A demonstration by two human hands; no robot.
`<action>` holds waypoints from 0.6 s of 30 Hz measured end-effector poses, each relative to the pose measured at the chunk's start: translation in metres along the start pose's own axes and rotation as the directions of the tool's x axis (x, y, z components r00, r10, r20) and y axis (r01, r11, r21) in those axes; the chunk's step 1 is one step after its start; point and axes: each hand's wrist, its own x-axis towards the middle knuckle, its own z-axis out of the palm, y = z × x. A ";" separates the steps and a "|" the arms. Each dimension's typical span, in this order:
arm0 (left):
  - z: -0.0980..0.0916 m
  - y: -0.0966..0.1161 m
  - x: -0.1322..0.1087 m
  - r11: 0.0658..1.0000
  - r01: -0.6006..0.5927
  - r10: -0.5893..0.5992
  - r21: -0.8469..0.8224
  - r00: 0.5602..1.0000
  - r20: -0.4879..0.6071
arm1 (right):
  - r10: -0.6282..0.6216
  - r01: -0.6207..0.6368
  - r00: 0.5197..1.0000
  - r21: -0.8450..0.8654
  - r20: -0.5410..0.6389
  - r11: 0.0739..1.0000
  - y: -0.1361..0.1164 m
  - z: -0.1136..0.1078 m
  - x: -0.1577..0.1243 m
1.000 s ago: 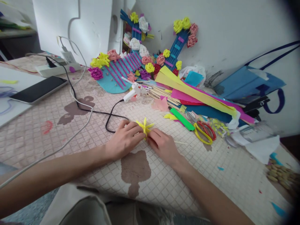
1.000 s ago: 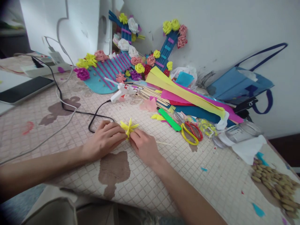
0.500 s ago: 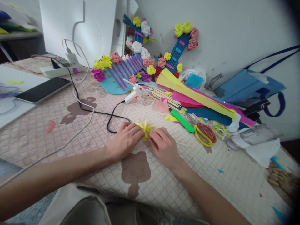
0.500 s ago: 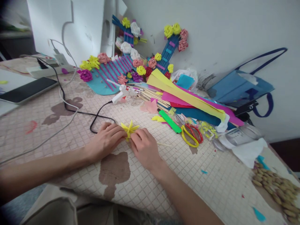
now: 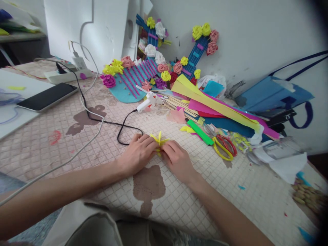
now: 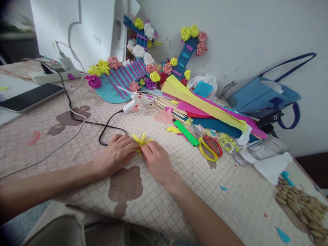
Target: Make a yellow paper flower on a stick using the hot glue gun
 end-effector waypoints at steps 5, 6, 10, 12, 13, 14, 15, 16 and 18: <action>-0.003 0.001 -0.001 1.000 -0.004 0.004 0.024 1.000 -0.003 | 0.015 -0.015 1.000 -0.012 0.020 1.000 -0.002 -0.001 -0.001; -0.002 0.000 -0.002 0.999 -0.002 0.002 0.036 1.000 0.007 | 0.016 -0.016 1.000 -0.003 0.023 1.000 -0.002 0.000 -0.001; 0.001 -0.002 -0.003 0.997 0.001 -0.003 0.077 1.000 0.024 | 0.040 -0.042 0.999 0.051 0.025 0.998 0.000 0.000 -0.003; 0.003 -0.002 -0.003 0.996 0.002 -0.004 0.084 1.000 0.026 | 0.047 -0.048 0.999 0.049 0.021 0.998 0.002 0.000 -0.003; 0.003 -0.002 -0.003 0.996 0.003 -0.005 0.085 1.000 0.028 | 0.046 -0.046 0.999 0.042 0.023 0.998 0.002 0.000 -0.003; 0.003 -0.002 -0.003 0.996 0.005 -0.007 0.084 1.000 0.028 | 0.041 -0.042 0.999 0.034 0.026 0.999 0.002 0.000 -0.003; 0.002 -0.002 -0.003 0.997 0.008 -0.010 0.081 1.000 0.024 | 0.035 -0.036 0.999 0.025 0.031 0.999 0.002 0.000 -0.002; 0.001 -0.001 -0.003 0.997 0.011 -0.012 0.073 1.000 0.018 | 0.031 -0.032 0.999 0.015 0.034 0.999 0.003 0.000 -0.002; -0.001 0.000 -0.002 0.999 0.013 -0.013 0.049 1.000 0.008 | 0.029 -0.029 0.999 -0.002 0.036 1.000 0.003 0.000 -0.001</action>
